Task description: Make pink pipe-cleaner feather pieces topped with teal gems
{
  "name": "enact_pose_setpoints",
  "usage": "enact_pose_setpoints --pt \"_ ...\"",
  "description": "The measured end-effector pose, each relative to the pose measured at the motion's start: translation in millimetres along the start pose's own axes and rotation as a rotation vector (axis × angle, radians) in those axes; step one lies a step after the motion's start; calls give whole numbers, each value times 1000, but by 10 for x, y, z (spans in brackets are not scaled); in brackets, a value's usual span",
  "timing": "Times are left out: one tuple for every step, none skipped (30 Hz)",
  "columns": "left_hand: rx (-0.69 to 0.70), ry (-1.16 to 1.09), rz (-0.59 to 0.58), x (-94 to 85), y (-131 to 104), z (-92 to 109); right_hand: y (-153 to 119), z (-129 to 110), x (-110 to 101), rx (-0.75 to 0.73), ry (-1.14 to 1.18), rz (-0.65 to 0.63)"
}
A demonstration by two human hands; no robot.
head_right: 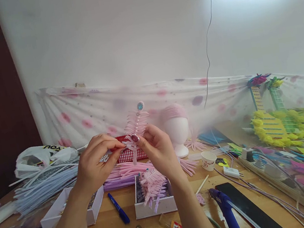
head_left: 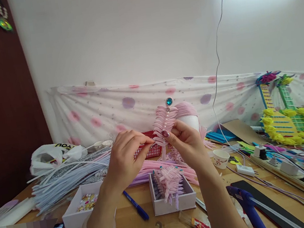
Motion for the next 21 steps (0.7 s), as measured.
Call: enact_pose_setpoints --pt "1 17 5 7 -3 4 0 5 -5 -2 -3 8" --pt "6 39 14 14 -6 9 0 10 -14 -6 -12 19" --pt "12 65 26 21 -9 16 0 17 -23 -8 -24 30" --pt "20 87 41 27 -13 23 1 24 -33 -11 -33 39" --pt "27 103 57 32 -17 32 1 31 -41 -11 -40 45" --pt "30 112 71 38 -22 41 2 35 -47 -12 -43 47" --pt "28 114 81 45 -26 48 4 37 -52 -14 -46 50" --pt "23 114 88 51 -29 56 5 34 -55 -18 -52 53" --pt "17 112 95 57 -32 64 6 28 -56 -25 -60 56" --pt "11 111 102 60 -35 72 7 21 -54 -33 -66 58" --pt "4 111 112 61 -36 78 9 13 -50 -41 -68 56" --pt "-2 108 123 58 -37 83 11 7 -44 -47 -65 51" --pt "-6 103 132 55 -37 87 12 4 -40 -50 -60 47" --pt "-9 96 140 49 -34 88 13 4 -39 -49 -56 45" --pt "-10 91 144 43 -30 88 13 8 -42 -44 -55 48" --pt "-9 87 147 36 -25 87 12 13 -49 -38 -57 57" --pt "-7 86 147 29 -19 86 11 17 -60 -34 -58 67" --pt "-4 88 144 22 -14 85 8 22 -71 -30 -55 75" --pt "-4 92 140 15 -9 83 6 24 -80 -28 -49 78" --pt "-5 97 135 10 -7 80 4 25 -88 -27 -41 76" --pt "-5 100 125 6 -6 76 2 24 -93 -28 -34 74"
Point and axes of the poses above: each hand's wrist, its own y-axis towards the middle knuckle, its own x-axis out of the palm, z = x × y, the point moved 4 cm from there along y, towards the middle knuckle, and after that the axes turned 3 degrees about -z, right-handed, at the moved point
